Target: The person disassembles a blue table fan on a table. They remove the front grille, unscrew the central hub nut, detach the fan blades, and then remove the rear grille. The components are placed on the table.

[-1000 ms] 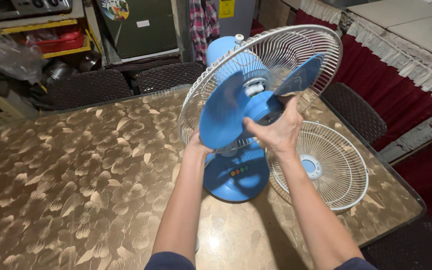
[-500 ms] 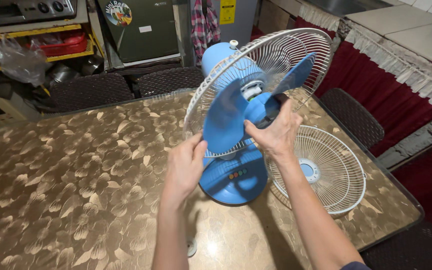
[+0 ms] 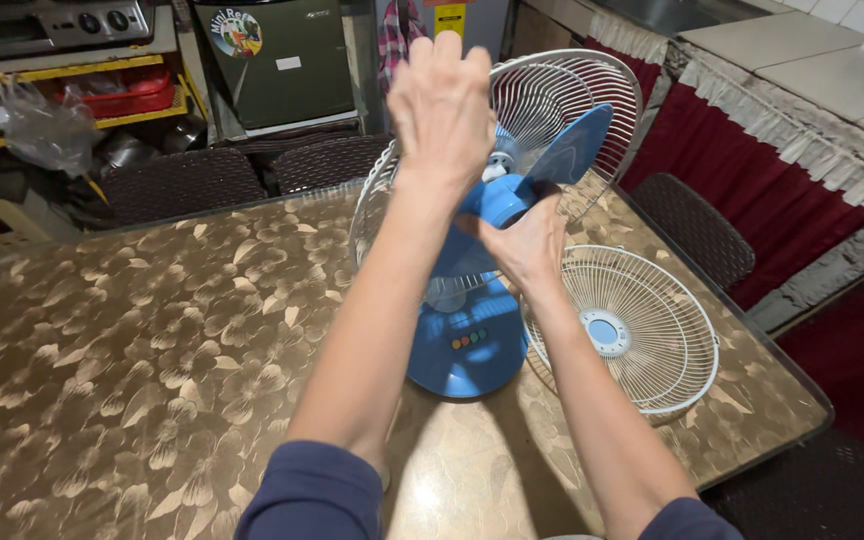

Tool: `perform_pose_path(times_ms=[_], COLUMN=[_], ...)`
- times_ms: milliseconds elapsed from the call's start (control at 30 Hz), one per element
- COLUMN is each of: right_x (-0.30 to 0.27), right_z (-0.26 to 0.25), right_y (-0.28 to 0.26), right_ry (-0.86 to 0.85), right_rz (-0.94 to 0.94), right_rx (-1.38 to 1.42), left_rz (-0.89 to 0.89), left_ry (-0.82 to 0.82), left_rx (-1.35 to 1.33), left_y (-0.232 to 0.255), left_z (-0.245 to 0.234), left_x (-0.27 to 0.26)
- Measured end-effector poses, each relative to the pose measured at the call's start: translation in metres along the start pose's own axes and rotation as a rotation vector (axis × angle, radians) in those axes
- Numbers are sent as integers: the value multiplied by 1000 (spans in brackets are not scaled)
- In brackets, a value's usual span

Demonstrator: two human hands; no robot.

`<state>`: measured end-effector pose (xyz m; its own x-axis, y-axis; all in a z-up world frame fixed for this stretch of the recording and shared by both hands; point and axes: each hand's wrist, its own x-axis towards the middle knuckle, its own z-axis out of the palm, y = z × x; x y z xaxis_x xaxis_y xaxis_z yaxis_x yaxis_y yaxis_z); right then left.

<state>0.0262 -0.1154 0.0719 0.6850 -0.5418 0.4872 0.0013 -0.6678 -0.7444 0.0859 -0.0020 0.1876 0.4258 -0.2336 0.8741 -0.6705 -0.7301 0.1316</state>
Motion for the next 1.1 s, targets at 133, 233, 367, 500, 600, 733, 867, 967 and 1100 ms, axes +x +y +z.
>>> perform_pose_path(times_ms=[133,233,367,500,600,733,867,967,1100], right_x=[-3,-7,-10,-11,-12,-13,-17,-17,-16], right_z=[-4,0,3,-2,0,2,2,0,-3], right_y=[1,2,4,4,3,6,12,15,14], right_ry=[45,132,151,113,212,198,227,231,185], right_rz=[-158,-291,-293,-208,-446,-430,-535,-550,-493], right_rx=[116,89,56,232,56,125,18,-23,0], left_rz=[-66,-29,-31,-55,-48,-23,4,32,34], left_ry=[31,180,151,142,155,148,162,164,166], left_rx=[176,202,208,188,182,212,234,214,192], left_y=[-5,-12,-13,-6,-8,-9,-12,-13,-12], left_z=[25,31,33,37,36,38,37,36,34], left_x=[6,1,-1,-2,-2,0,-1,-1,0])
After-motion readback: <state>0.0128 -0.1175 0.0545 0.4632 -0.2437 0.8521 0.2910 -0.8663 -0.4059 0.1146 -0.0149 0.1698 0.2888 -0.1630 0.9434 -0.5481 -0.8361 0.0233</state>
